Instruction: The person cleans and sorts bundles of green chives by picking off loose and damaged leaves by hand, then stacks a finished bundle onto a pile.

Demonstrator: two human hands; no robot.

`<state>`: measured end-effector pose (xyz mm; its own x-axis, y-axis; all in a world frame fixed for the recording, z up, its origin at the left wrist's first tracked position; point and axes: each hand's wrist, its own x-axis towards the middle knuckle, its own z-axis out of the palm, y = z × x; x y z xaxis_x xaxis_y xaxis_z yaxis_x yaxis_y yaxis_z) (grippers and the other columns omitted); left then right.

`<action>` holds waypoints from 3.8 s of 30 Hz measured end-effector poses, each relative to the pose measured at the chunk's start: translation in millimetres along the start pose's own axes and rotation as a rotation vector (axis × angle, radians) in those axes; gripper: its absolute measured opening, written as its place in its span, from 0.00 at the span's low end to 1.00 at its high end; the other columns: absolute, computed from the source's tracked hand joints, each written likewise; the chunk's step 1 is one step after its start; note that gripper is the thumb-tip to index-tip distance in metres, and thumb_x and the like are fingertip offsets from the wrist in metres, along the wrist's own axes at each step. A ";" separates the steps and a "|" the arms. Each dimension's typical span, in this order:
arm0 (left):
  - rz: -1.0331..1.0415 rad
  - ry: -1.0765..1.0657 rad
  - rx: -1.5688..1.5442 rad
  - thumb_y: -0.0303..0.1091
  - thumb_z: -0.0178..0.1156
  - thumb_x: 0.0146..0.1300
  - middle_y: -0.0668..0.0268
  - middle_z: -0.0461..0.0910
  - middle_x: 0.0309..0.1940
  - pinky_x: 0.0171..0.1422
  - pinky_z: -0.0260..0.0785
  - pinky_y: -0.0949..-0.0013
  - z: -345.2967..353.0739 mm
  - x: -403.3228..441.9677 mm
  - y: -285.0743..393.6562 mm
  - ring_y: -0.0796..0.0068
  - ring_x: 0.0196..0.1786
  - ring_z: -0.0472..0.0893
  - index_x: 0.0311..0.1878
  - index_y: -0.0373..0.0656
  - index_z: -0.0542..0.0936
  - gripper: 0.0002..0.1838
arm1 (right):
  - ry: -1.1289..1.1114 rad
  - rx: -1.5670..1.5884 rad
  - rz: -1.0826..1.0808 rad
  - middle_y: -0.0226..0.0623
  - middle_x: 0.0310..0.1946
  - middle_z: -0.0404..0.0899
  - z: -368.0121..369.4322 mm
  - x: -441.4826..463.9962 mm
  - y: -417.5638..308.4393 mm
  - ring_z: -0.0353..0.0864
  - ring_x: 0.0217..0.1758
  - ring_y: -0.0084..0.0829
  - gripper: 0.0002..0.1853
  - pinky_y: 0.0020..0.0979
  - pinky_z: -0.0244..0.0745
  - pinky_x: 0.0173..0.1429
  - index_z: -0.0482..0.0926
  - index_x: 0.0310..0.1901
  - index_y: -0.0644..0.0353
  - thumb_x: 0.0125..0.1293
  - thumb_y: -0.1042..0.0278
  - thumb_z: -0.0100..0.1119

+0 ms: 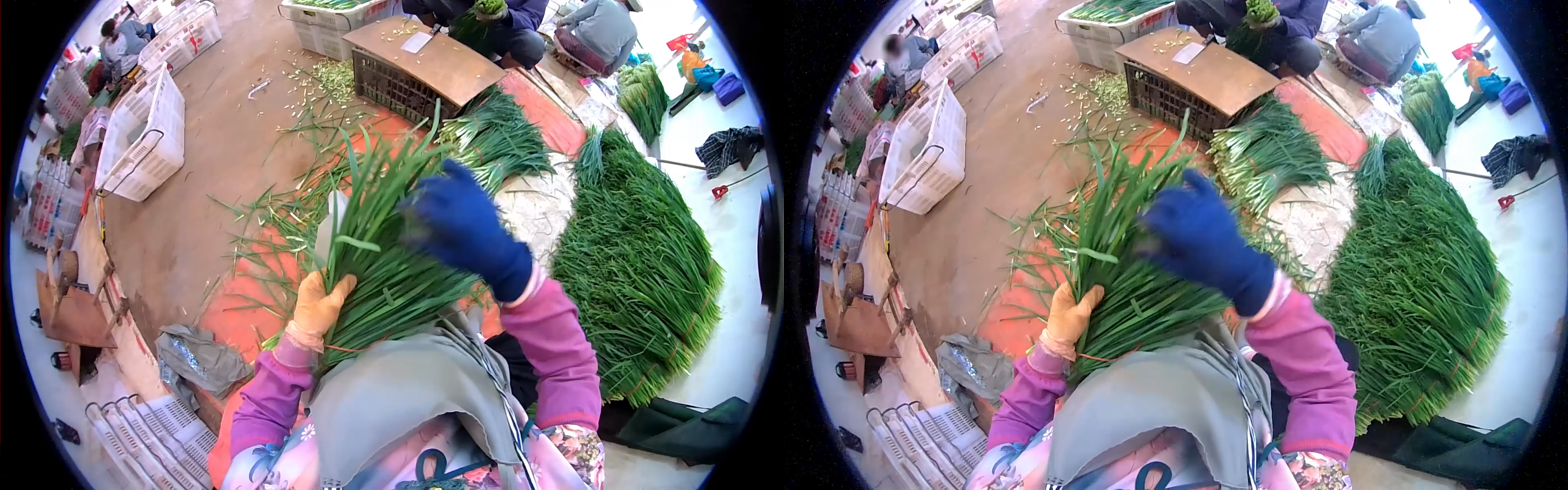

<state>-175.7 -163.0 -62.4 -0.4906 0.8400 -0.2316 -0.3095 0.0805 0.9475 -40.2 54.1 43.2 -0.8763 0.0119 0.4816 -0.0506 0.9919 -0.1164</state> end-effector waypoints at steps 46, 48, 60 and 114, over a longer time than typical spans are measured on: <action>0.024 0.106 0.231 0.21 0.57 0.59 0.64 0.79 0.43 0.49 0.72 0.73 -27.7 47.5 36.7 0.75 0.42 0.78 0.51 0.35 0.73 0.15 | 0.268 -0.066 0.038 0.35 0.39 0.76 80.3 -30.6 -55.5 0.77 0.40 0.38 0.35 0.41 0.71 0.44 0.70 0.55 0.59 0.44 0.53 0.66; -0.040 0.277 0.213 0.22 0.58 0.58 0.64 0.80 0.39 0.47 0.72 0.73 -35.5 50.4 33.3 0.74 0.39 0.79 0.46 0.36 0.75 0.12 | -0.321 0.261 0.163 0.37 0.39 0.75 98.6 -38.3 -50.3 0.76 0.42 0.39 0.39 0.41 0.71 0.43 0.70 0.54 0.60 0.40 0.48 0.69; -0.079 0.375 0.124 0.28 0.58 0.58 0.62 0.80 0.33 0.34 0.76 0.71 -25.3 41.7 31.8 0.71 0.30 0.80 0.42 0.37 0.74 0.09 | -0.062 0.224 0.223 0.44 0.44 0.75 97.4 -67.8 -75.4 0.76 0.40 0.44 0.31 0.40 0.72 0.41 0.72 0.50 0.59 0.42 0.54 0.67; 0.169 0.073 0.274 0.16 0.57 0.52 0.66 0.77 0.42 0.47 0.68 0.76 2.8 2.0 29.0 0.79 0.41 0.74 0.51 0.33 0.73 0.19 | 0.425 0.310 0.622 0.32 0.23 0.79 0.8 -15.2 48.5 0.75 0.18 0.26 0.10 0.26 0.68 0.22 0.78 0.46 0.53 0.64 0.66 0.52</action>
<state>-183.4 -157.5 -34.7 -0.5764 0.8140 -0.0722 0.0068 0.0932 0.9956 -29.7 101.9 29.5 -0.5344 0.6580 0.5304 0.2007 0.7084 -0.6766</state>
